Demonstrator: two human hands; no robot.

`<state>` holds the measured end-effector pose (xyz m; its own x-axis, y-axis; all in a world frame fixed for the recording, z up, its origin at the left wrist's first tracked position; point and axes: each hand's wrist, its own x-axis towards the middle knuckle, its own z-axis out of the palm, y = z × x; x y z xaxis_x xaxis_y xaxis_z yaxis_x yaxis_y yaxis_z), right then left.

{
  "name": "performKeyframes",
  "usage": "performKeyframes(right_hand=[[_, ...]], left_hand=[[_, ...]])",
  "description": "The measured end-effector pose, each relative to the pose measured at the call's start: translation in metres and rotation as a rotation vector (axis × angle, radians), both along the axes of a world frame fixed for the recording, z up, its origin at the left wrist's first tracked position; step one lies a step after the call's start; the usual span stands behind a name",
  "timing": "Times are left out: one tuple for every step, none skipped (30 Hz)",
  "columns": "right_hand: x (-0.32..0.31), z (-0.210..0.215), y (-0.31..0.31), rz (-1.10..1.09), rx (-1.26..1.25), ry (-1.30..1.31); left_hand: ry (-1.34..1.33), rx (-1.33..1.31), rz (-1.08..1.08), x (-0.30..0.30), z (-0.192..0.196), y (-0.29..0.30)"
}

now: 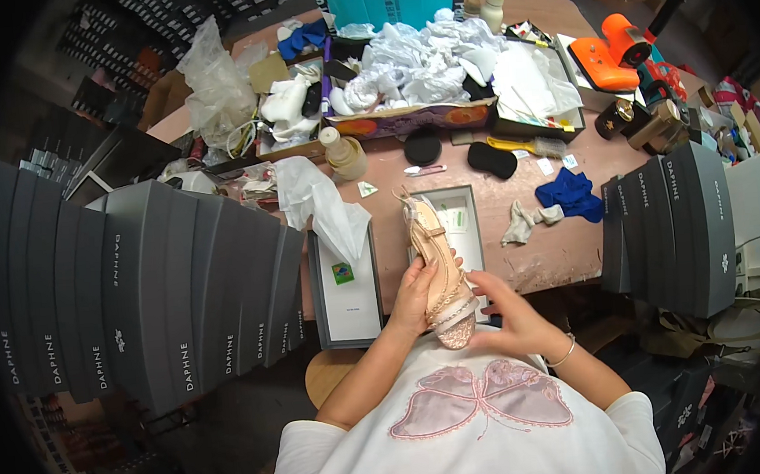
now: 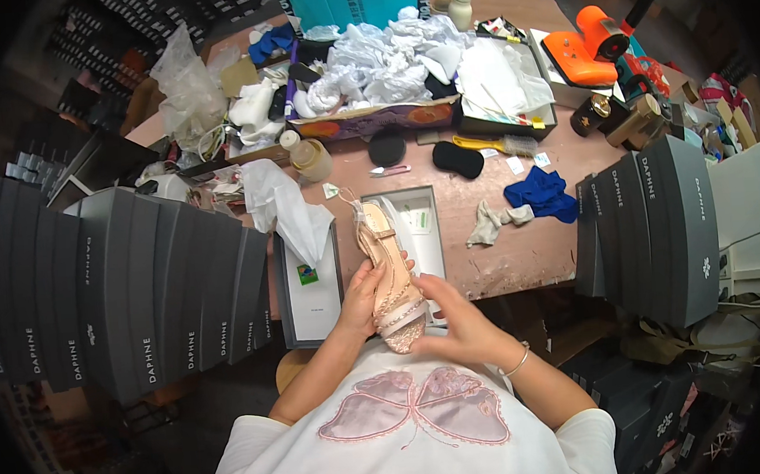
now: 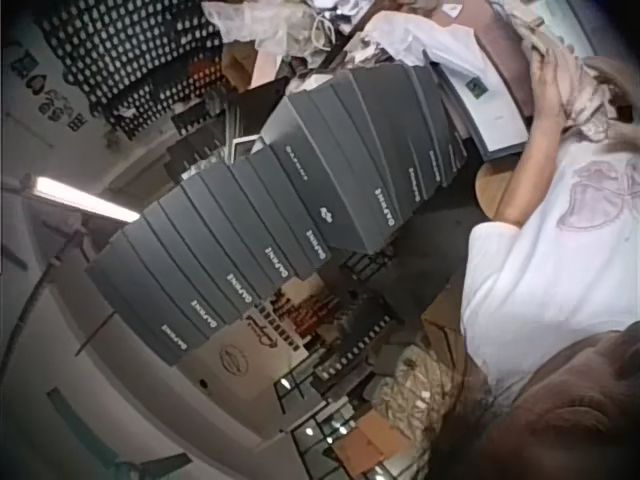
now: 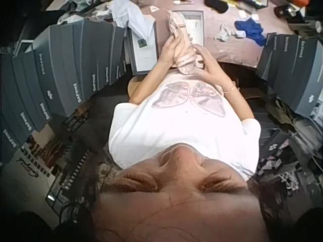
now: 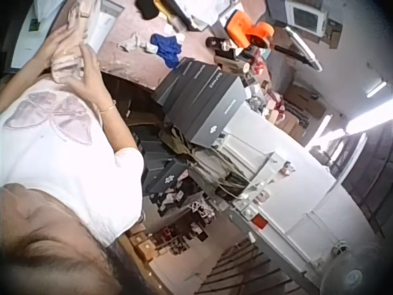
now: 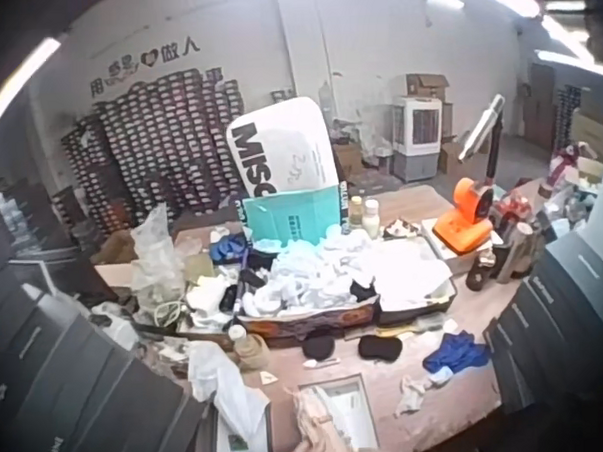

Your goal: The person is inspecting and packaging pairs of high-heeled sandals into boxes at a shoe manufacturing facility.

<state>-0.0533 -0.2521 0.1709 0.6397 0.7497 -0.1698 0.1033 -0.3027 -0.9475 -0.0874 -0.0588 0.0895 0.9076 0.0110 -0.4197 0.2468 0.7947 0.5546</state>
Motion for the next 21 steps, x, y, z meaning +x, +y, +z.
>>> performKeyframes(right_hand=[[-0.004, 0.004, 0.011, 0.071, -0.044, -0.155], [-0.008, 0.002, 0.024, 0.098, -0.060, -0.252], [-0.002, -0.005, 0.029, 0.082, -0.013, -0.245], [0.003, -0.014, 0.034, 0.070, 0.031, -0.232], [0.009, -0.025, 0.039, 0.050, 0.074, -0.220], [0.011, -0.037, 0.034, -0.023, 0.249, 0.306], [0.015, -0.039, 0.029, -0.027, 0.370, 0.505], [0.020, -0.040, 0.022, -0.033, 0.490, 0.709], [0.022, -0.041, 0.018, -0.037, 0.608, 0.914], [0.021, -0.041, 0.015, -0.032, 0.615, 0.953], [0.020, -0.044, 0.014, -0.048, 0.627, 1.040], [0.018, -0.048, 0.014, -0.065, 0.638, 1.127], [0.018, -0.054, 0.014, -0.079, 0.646, 1.213], [0.019, -0.065, 0.014, -0.144, 0.525, 1.174], [0.016, -0.073, 0.016, -0.129, 0.449, 0.958], [0.011, -0.077, 0.022, -0.115, 0.376, 0.747], [0.006, -0.079, 0.027, -0.102, 0.302, 0.537], [0.006, -0.079, 0.029, -0.095, 0.314, 0.562], [0.005, -0.074, 0.032, -0.091, 0.306, 0.580], [0.005, -0.070, 0.035, -0.088, 0.298, 0.598], [0.003, -0.069, 0.036, -0.086, 0.290, 0.615]], left_hand=[[-0.014, 0.040, 0.074, 0.005, 0.002, 0.000], [0.004, 0.028, 0.100, 0.008, 0.004, 0.002], [-0.009, -0.048, 0.143, 0.011, 0.004, 0.006], [-0.017, -0.127, 0.190, 0.013, 0.000, 0.013], [-0.028, -0.207, 0.228, 0.015, -0.002, 0.019], [-0.039, -0.194, 0.197, 0.010, -0.002, 0.027], [-0.048, -0.156, 0.176, 0.004, -0.002, 0.028], [-0.053, -0.115, 0.151, -0.004, 0.000, 0.029], [-0.057, -0.074, 0.127, -0.009, 0.003, 0.031], [-0.110, -0.075, 0.118, -0.011, 0.009, 0.027], [-0.124, -0.072, 0.164, -0.013, 0.008, 0.023], [-0.137, -0.068, 0.210, -0.014, 0.008, 0.020], [-0.154, -0.065, 0.260, -0.014, 0.007, 0.018], [-0.140, -0.002, 0.265, -0.015, 0.007, 0.020], [-0.126, 0.061, 0.270, -0.015, 0.007, 0.023], [-0.107, 0.126, 0.271, -0.017, 0.006, 0.028], [-0.087, 0.192, 0.270, -0.017, 0.006, 0.030], [-0.094, 0.199, 0.284, -0.017, 0.007, 0.031], [-0.076, 0.192, 0.296, -0.017, 0.009, 0.031], [-0.058, 0.184, 0.308, -0.018, 0.012, 0.033], [-0.040, 0.177, 0.318, -0.019, 0.014, 0.034]])
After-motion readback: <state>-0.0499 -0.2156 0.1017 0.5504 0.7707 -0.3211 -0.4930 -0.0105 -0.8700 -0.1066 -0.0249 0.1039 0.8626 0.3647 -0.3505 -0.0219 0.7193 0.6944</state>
